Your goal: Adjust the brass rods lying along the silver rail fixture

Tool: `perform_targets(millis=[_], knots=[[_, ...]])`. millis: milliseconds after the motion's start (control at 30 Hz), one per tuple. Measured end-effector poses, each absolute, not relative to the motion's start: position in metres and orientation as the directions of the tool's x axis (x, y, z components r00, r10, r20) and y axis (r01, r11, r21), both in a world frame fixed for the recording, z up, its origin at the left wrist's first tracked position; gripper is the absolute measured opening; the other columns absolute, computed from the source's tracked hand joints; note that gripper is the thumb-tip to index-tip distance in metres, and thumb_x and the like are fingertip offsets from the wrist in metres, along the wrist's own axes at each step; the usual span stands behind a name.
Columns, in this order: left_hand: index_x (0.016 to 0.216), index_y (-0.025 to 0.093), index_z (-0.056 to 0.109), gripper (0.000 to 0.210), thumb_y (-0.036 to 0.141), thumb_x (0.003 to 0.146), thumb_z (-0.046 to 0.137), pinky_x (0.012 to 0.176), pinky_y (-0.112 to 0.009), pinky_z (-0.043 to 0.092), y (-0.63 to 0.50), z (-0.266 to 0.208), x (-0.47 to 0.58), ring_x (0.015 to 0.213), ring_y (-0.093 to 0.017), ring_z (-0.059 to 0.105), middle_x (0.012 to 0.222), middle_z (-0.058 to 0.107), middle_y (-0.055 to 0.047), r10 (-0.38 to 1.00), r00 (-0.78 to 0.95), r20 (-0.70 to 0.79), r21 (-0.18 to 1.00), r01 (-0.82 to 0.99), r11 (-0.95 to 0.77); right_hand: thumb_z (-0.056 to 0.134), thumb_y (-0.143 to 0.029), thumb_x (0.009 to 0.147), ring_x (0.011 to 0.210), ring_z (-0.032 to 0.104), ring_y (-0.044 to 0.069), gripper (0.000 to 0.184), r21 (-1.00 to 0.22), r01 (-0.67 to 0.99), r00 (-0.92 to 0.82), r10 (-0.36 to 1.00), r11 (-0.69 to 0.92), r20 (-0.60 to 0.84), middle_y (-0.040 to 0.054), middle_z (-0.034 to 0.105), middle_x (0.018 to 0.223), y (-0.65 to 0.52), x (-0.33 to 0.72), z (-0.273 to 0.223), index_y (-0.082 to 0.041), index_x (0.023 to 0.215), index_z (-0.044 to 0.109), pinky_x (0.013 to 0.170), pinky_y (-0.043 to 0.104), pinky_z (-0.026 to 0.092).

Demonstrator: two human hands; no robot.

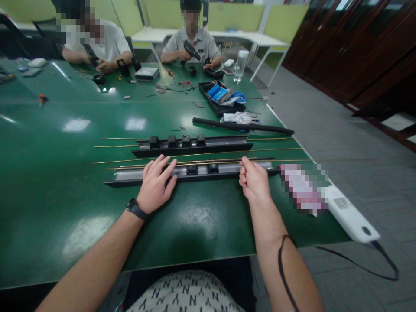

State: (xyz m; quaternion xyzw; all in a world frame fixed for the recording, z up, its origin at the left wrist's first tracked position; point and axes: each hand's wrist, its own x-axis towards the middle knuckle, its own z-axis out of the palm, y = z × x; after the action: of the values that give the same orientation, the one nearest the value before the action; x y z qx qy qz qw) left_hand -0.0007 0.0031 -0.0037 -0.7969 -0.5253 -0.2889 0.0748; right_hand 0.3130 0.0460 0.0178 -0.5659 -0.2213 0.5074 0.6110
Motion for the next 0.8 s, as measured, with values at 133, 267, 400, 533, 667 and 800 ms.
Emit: perform_targets(millis=[133,267,400,533,667,800], knots=[[0.151,0.021,0.052,0.050,0.031,0.102,0.054,0.125,-0.052,0.029,0.0032,-0.0041,-0.0006,0.153,-0.031,0.039,0.154,0.055,-0.015,0.793,0.277,0.543,0.194,0.877,-0.439,0.080,-0.033,0.084,0.030,0.036,0.004,0.022,-0.915,-0.367,0.358,0.883,-0.167,-0.304,-0.0067,0.053,0.050,0.0461,0.3141,0.0159,-0.016,0.080,0.066,0.023,0.015,0.021],[0.151,0.022,0.053,0.050,0.032,0.102,0.053,0.125,-0.053,0.029,0.0033,-0.0041,-0.0006,0.153,-0.031,0.039,0.154,0.055,-0.014,0.795,0.273,0.542,0.200,0.877,-0.437,0.080,-0.035,0.084,0.030,0.036,0.004,0.024,-0.918,-0.359,0.352,0.886,-0.171,-0.302,-0.0065,0.053,0.050,0.0458,0.3143,0.0149,-0.017,0.079,0.066,0.023,0.015,0.021],[0.151,0.022,0.053,0.050,0.032,0.102,0.053,0.125,-0.053,0.028,0.0031,-0.0034,-0.0006,0.153,-0.031,0.039,0.154,0.055,-0.014,0.795,0.275,0.540,0.196,0.878,-0.437,0.082,-0.036,0.083,0.030,0.036,0.005,0.025,-0.920,-0.352,0.347,0.889,-0.172,-0.299,-0.0062,0.054,0.050,0.0455,0.3141,0.0156,-0.017,0.079,0.066,0.024,0.015,0.021],[0.151,0.022,0.052,0.050,0.032,0.102,0.053,0.125,-0.052,0.029,0.0027,-0.0032,-0.0004,0.153,-0.031,0.039,0.154,0.055,-0.014,0.794,0.276,0.542,0.194,0.878,-0.437,0.082,-0.033,0.081,0.030,0.036,0.005,0.022,-0.920,-0.348,0.350,0.886,-0.179,-0.305,-0.0059,0.055,0.050,0.0451,0.3139,0.0167,-0.018,0.079,0.065,0.024,0.015,0.021],[0.151,0.021,0.053,0.050,0.032,0.102,0.053,0.126,-0.052,0.028,0.0025,-0.0033,-0.0004,0.153,-0.031,0.039,0.154,0.055,-0.014,0.800,0.273,0.535,0.194,0.881,-0.431,0.083,-0.030,0.077,0.031,0.037,0.004,0.022,-0.926,-0.342,0.361,0.887,-0.162,-0.288,-0.0068,0.055,0.050,0.0452,0.3135,0.0164,-0.018,0.079,0.064,0.024,0.014,0.021],[0.153,0.023,0.051,0.052,0.032,0.102,0.053,0.125,-0.053,0.028,0.0029,-0.0036,-0.0004,0.153,-0.031,0.039,0.155,0.055,-0.014,0.801,0.269,0.535,0.210,0.876,-0.435,0.084,-0.031,0.077,0.031,0.037,0.004,0.025,-0.928,-0.339,0.371,0.885,-0.153,-0.281,-0.0075,0.054,0.049,0.0459,0.3131,0.0155,-0.019,0.077,0.063,0.024,0.014,0.022]])
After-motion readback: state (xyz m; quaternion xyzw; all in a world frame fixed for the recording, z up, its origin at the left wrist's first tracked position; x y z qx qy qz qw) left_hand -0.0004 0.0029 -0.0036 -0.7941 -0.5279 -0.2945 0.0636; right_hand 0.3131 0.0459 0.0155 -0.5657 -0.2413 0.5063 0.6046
